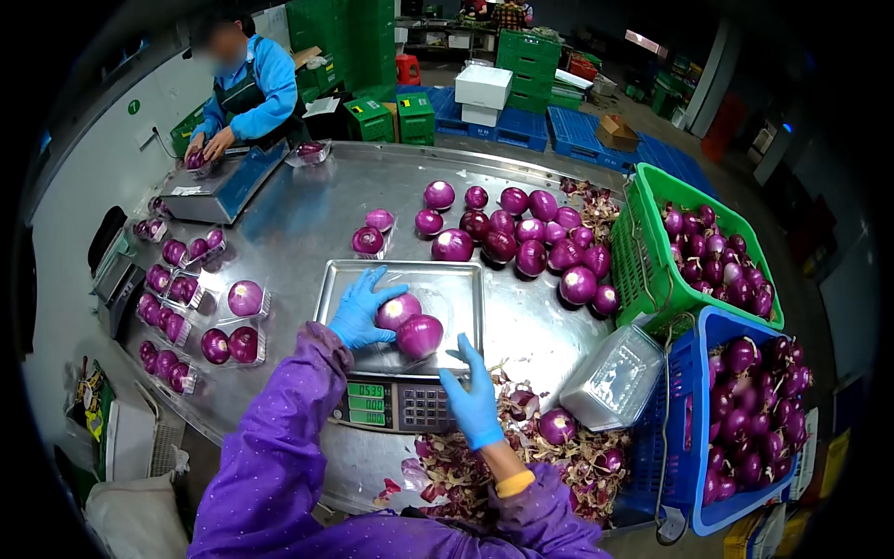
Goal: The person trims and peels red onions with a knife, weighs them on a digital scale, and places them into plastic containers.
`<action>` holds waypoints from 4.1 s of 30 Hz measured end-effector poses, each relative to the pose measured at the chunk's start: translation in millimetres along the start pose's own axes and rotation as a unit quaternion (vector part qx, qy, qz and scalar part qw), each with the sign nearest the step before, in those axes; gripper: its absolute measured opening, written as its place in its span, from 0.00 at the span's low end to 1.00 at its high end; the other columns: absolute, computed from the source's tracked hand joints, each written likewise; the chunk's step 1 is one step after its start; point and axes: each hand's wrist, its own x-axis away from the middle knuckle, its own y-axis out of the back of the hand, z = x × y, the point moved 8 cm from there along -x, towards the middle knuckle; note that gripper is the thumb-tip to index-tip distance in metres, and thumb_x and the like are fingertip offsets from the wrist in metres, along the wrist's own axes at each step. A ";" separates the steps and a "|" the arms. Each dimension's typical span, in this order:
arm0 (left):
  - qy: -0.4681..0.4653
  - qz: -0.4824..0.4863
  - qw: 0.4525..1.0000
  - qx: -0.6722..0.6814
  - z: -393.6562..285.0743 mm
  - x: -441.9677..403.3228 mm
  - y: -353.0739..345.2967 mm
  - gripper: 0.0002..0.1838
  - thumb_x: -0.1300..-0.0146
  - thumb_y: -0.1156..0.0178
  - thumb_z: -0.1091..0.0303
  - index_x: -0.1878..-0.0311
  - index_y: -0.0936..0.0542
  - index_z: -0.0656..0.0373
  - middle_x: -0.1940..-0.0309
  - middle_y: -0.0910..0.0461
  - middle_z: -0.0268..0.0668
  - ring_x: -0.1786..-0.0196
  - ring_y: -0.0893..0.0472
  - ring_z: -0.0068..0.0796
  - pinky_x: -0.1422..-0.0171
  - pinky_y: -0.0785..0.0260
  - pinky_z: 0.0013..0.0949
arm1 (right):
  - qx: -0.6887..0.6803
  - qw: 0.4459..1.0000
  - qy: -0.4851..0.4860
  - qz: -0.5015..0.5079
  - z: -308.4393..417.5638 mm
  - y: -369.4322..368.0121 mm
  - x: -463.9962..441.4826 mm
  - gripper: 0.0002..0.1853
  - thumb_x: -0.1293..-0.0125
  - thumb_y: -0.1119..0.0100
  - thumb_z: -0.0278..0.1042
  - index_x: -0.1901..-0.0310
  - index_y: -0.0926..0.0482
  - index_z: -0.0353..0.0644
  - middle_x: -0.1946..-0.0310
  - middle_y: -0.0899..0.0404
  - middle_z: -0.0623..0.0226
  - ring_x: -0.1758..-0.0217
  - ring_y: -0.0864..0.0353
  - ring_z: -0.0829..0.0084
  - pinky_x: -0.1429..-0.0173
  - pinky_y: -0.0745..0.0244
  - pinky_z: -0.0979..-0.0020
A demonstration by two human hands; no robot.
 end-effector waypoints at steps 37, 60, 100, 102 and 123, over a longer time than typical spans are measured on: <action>0.264 -0.615 0.501 0.549 79.4 284.4 18.0 0.36 0.41 0.54 0.87 0.27 0.45 0.64 0.26 0.45 0.44 0.26 0.41 0.35 0.26 0.42 0.34 | 0.002 0.944 -0.128 0.303 -5.2 -192.3 35.2 0.33 0.35 0.39 0.32 0.30 0.40 0.41 0.39 0.29 0.55 0.79 0.28 0.85 0.79 0.32 0.82; 0.576 -0.600 0.539 0.136 286.3 318.4 14.7 0.56 0.49 0.28 0.53 0.24 0.54 0.50 0.26 0.64 0.59 0.24 0.56 0.58 0.23 0.52 0.49 | 0.368 0.780 -0.184 0.472 -143.0 -106.1 154.1 0.35 0.39 0.35 0.40 0.32 0.37 0.42 0.55 0.19 0.52 0.55 0.18 0.59 0.47 0.25 0.66; 0.532 -0.488 0.685 0.101 168.7 555.7 120.5 0.47 0.49 0.27 0.53 0.29 0.39 0.55 0.32 0.39 0.48 0.30 0.37 0.46 0.28 0.42 0.42 | 0.191 0.861 -0.023 0.471 -97.6 -134.0 200.2 0.29 0.41 0.32 0.41 0.42 0.26 0.34 0.53 0.19 0.55 0.53 0.19 0.67 0.47 0.25 0.70; 0.533 -0.498 0.675 0.113 189.8 564.2 129.9 0.48 0.50 0.27 0.51 0.28 0.39 0.57 0.33 0.39 0.49 0.31 0.36 0.45 0.28 0.41 0.41 | 0.179 0.872 -0.060 0.451 -106.6 -136.4 205.8 0.28 0.40 0.32 0.41 0.42 0.26 0.34 0.52 0.19 0.55 0.52 0.19 0.69 0.47 0.25 0.71; 0.555 -0.200 0.805 -0.070 584.2 573.8 212.1 0.49 0.49 0.33 0.39 0.28 0.39 0.53 0.35 0.41 0.62 0.33 0.39 0.61 0.29 0.45 0.51 | -0.064 0.812 -0.395 0.424 -144.8 -655.9 85.1 0.46 0.33 0.46 0.60 0.24 0.62 0.52 0.65 0.19 0.63 0.71 0.17 0.71 0.68 0.20 0.72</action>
